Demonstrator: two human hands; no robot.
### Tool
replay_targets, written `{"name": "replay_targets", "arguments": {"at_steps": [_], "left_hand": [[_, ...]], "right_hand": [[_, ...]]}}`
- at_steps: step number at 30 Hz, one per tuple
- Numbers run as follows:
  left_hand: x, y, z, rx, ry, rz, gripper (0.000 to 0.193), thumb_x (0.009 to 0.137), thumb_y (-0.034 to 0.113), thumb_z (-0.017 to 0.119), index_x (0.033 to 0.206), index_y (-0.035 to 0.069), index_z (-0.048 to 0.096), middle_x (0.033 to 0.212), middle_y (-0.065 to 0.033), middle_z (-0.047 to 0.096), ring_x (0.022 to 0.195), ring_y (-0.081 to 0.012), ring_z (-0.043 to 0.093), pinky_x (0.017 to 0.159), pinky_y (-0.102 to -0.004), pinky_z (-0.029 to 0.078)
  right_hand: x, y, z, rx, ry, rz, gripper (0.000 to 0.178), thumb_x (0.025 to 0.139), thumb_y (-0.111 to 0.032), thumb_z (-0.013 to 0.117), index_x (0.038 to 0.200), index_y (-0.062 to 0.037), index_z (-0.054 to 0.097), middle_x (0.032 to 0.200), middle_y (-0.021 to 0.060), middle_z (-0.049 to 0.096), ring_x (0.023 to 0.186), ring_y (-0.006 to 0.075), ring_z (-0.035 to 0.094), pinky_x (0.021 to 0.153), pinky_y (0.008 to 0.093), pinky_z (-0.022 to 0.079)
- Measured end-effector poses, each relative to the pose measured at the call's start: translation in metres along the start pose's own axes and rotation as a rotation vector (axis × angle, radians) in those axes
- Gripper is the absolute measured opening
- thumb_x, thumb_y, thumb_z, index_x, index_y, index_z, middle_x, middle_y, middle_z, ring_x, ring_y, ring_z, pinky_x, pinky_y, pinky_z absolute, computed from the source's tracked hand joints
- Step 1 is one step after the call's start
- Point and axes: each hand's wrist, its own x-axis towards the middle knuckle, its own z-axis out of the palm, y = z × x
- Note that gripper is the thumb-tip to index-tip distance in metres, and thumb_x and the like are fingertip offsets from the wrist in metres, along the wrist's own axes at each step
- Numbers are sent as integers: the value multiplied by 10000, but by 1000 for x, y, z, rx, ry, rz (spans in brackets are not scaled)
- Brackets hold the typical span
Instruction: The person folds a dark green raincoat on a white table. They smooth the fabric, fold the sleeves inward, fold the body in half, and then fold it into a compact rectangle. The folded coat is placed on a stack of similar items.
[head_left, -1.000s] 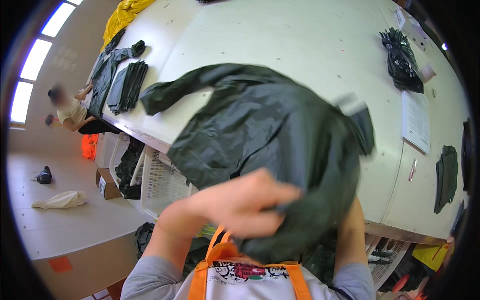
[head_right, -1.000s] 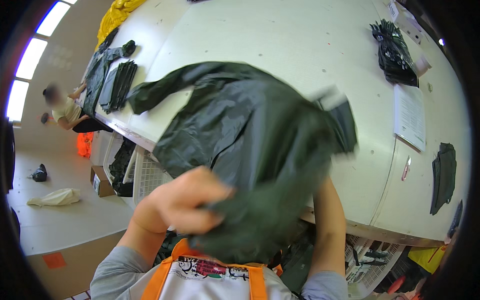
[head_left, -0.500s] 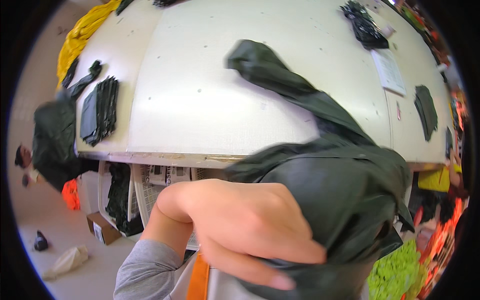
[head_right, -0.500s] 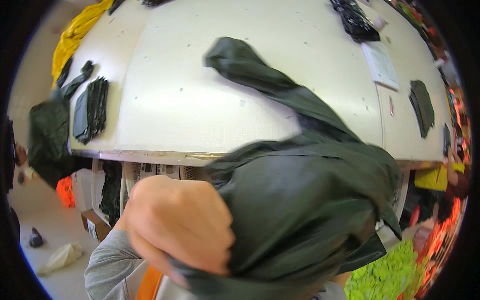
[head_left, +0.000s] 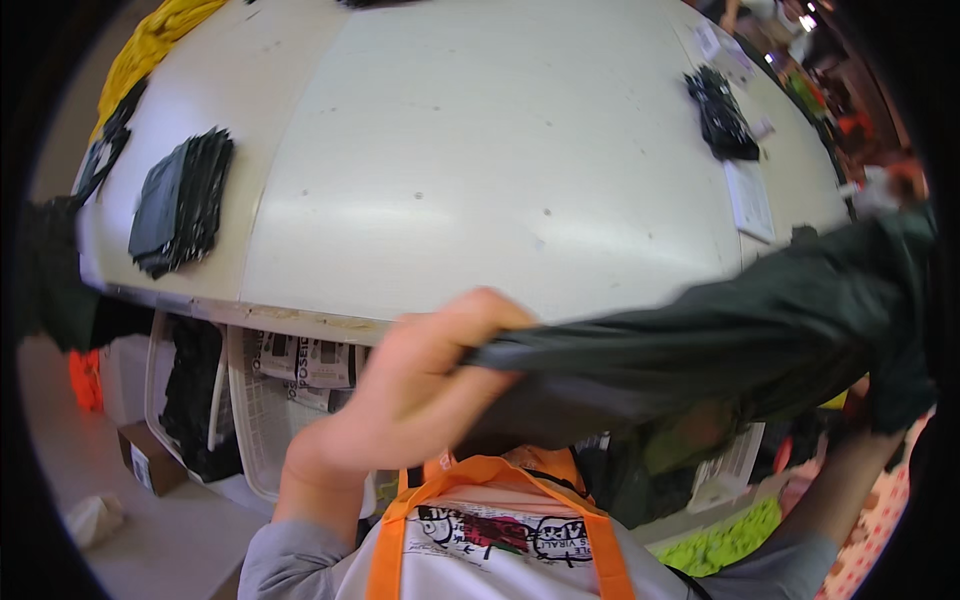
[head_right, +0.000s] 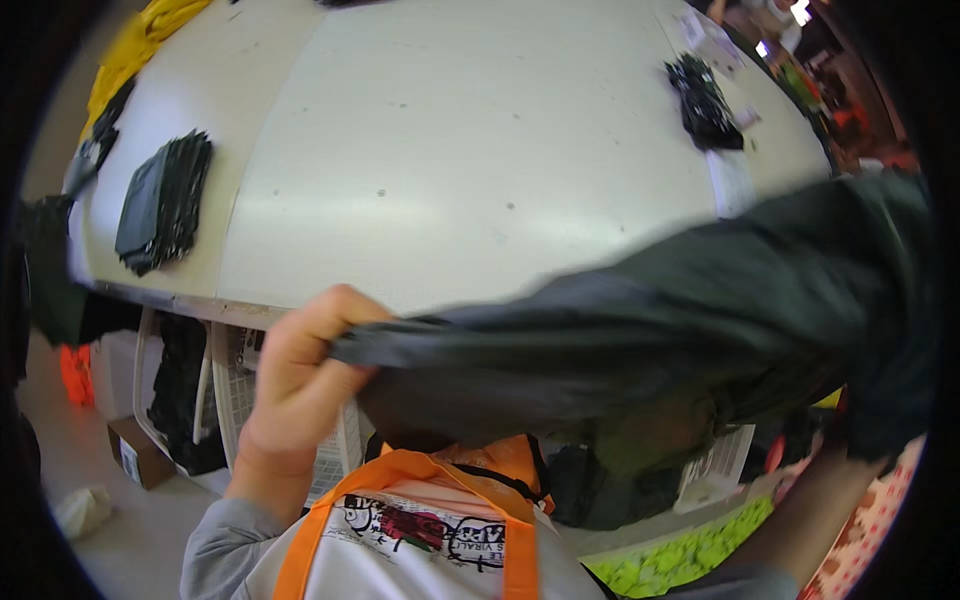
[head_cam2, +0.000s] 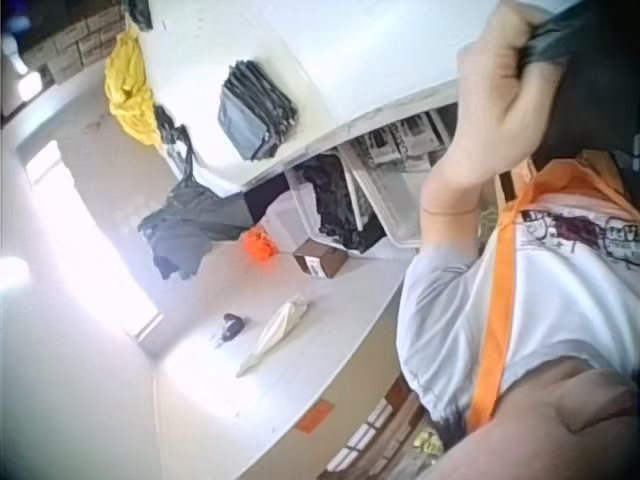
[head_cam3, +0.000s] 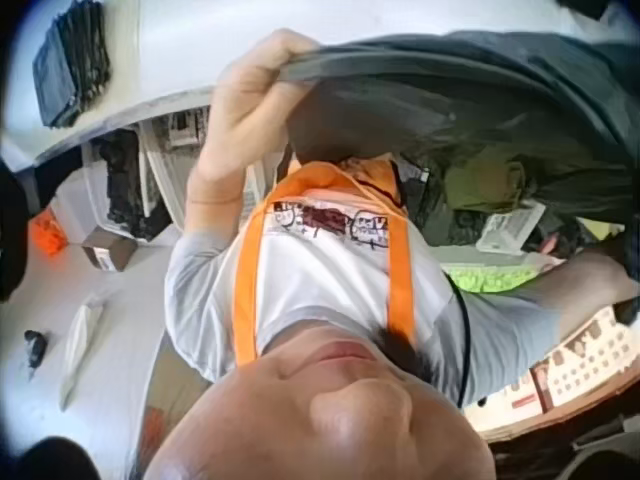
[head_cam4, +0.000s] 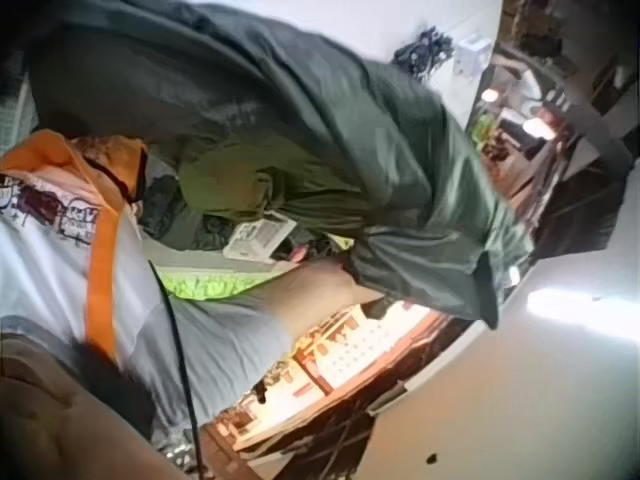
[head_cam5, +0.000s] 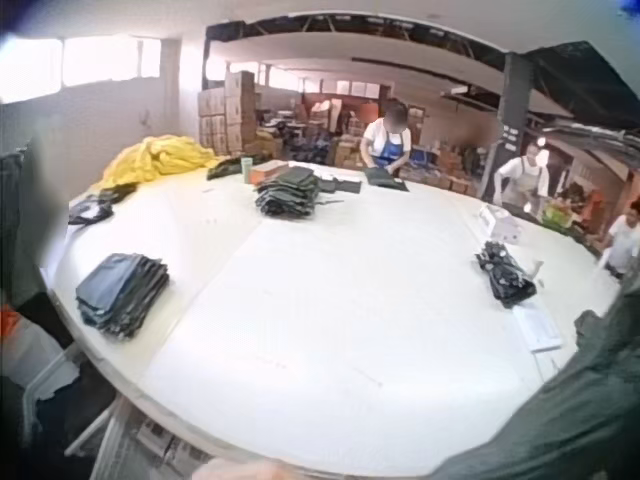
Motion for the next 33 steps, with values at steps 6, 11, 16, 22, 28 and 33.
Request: {"name": "replay_targets", "arguments": {"at_steps": [6, 11, 16, 22, 28, 33], "left_hand": [[-118, -32, -46, -83, 909, -224, 171, 924, 119, 489, 1035, -1, 540, 956, -22, 568, 916, -90, 513, 822, -207, 371], [-153, -142, -79, 118, 1265, -388, 102, 922, 76, 487, 997, 21, 529, 875, 12, 543, 839, -64, 486, 760, -189, 358], [-166, -263, -113, 1272, 1239, -383, 621, 790, 135, 650, 1345, 12, 400, 1366, -202, 416, 1269, -331, 394, 1063, -409, 291], [-38, -318, -189, 1440, 1222, -507, 909, 703, 455, 729, 1390, 24, 318, 1404, -199, 381, 1287, -378, 350, 1051, -544, 231], [-39, -301, -368, 694, 1688, -592, 750, 797, 387, 688, 1326, -30, 358, 1264, -256, 515, 1087, -394, 553, 945, -403, 416], [-20, -334, -344, 1562, 1419, -459, 689, 827, 427, 622, 1375, 76, 397, 1471, -165, 287, 1321, -427, 259, 1086, -551, 187]], "right_hand": [[140, -179, 318, 447, -464, -417, 695, 861, -412, 584, 1401, -60, 322, 1361, 166, 421, 1200, 295, 452, 1009, 407, 357], [132, -273, 553, 651, -673, -538, 735, 851, -424, 593, 1419, -64, 296, 1399, 177, 396, 1236, 311, 435, 1036, 421, 341], [54, -135, 651, -269, -719, -906, 729, 826, -402, 627, 1422, -116, 320, 1448, 206, 326, 1320, 387, 329, 1055, 462, 320], [82, 82, 565, -784, -598, -446, 687, 894, -531, 464, 1473, -244, 231, 1535, 98, 192, 1390, 371, 176, 1047, 602, 217], [95, 131, 560, -700, -486, -484, 632, 937, -514, 393, 1485, -277, 186, 1559, 16, 123, 1429, 297, 102, 1062, 645, 138], [85, 119, 549, -775, -461, -484, 612, 954, -466, 394, 1487, -239, 194, 1555, 75, 126, 1424, 324, 106, 1077, 621, 125]]}}
